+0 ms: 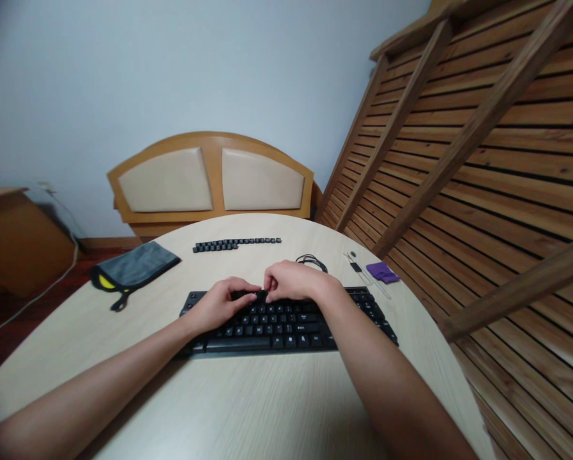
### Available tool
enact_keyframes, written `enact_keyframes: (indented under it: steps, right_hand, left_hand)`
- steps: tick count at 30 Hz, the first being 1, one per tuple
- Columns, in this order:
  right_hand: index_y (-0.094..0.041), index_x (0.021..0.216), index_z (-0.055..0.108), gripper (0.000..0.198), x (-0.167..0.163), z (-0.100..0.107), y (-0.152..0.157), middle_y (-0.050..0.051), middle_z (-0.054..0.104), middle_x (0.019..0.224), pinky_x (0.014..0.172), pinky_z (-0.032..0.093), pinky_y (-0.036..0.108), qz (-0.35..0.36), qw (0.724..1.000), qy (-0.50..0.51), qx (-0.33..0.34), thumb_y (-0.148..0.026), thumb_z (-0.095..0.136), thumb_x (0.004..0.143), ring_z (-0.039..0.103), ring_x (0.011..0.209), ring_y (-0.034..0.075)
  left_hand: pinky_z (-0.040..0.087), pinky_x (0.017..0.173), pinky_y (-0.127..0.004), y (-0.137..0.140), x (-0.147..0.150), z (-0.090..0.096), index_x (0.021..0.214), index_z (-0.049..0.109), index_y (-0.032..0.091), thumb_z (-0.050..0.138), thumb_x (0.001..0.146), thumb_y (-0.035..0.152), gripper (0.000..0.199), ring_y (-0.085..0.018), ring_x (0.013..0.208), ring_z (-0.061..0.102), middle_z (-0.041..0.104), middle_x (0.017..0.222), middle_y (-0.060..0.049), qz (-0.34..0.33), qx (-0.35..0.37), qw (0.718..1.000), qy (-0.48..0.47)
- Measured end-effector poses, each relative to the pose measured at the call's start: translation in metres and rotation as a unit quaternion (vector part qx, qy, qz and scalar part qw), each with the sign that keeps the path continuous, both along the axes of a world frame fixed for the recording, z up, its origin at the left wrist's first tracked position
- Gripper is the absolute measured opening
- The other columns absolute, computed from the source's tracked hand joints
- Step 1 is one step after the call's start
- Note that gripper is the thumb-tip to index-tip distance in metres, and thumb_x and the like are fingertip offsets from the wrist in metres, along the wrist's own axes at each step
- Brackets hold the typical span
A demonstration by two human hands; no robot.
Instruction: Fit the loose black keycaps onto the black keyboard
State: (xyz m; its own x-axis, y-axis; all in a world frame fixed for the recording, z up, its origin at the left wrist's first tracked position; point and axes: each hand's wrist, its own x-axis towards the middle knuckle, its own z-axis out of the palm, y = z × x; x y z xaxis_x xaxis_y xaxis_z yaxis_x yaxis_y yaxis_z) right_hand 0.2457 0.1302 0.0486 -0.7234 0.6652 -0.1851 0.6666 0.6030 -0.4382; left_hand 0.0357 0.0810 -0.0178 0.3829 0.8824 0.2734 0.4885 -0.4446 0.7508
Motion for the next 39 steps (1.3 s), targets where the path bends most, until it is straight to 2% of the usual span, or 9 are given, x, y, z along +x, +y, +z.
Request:
enact_keyframes:
  steps: [9, 14, 23, 39]
  right_hand:
    - [-0.019, 0.095, 0.074, 0.020, -0.0011, 0.0018, -0.0024, 0.002, 0.077, 0.086, 0.067, 0.047, 0.024, -0.001, 1.000, -0.014, 0.004, -0.027, 0.077, 0.077, 0.070, 0.080, 0.018]
    - [-0.019, 0.096, 0.075, 0.021, -0.0009, 0.0012, -0.0018, 0.002, 0.077, 0.087, 0.067, 0.047, 0.024, 0.005, 1.000, -0.023, 0.011, -0.027, 0.077, 0.076, 0.070, 0.080, 0.018]
    - [-0.022, 0.096, 0.079, 0.019, -0.0021, 0.0057, -0.0041, 0.002, 0.078, 0.089, 0.069, 0.047, 0.024, 0.017, 0.999, -0.043, 0.003, -0.023, 0.072, 0.079, 0.071, 0.082, 0.019]
    - [-0.023, 0.099, 0.079, 0.021, -0.0043, 0.0064, -0.0075, 0.002, 0.079, 0.093, 0.072, 0.047, 0.024, 0.027, 0.999, -0.023, 0.015, -0.030, 0.068, 0.083, 0.071, 0.085, 0.019]
  left_hand:
    - [0.051, 0.092, -0.035, -0.0009, 0.0000, -0.0002, 0.100, 0.078, 0.024, 0.066, 0.087, 0.023, 0.017, -0.023, 0.096, 0.069, 0.077, 0.100, -0.002, -0.020, -0.020, 1.000, 0.007]
    - [0.048, 0.095, -0.037, -0.0013, -0.0004, 0.0016, 0.098, 0.076, 0.023, 0.068, 0.086, 0.021, 0.015, -0.022, 0.098, 0.067, 0.076, 0.101, -0.003, -0.024, 0.001, 0.999, 0.025]
    - [0.049, 0.089, -0.034, -0.0007, -0.0022, -0.0033, 0.096, 0.077, 0.024, 0.072, 0.086, 0.021, 0.012, -0.020, 0.091, 0.067, 0.077, 0.094, -0.001, -0.016, 0.017, 0.999, 0.026]
    - [0.049, 0.089, -0.035, -0.0101, 0.0007, 0.0005, 0.098, 0.075, 0.022, 0.062, 0.090, 0.015, 0.016, -0.021, 0.097, 0.064, 0.074, 0.100, -0.002, -0.023, 0.102, 0.988, 0.111]
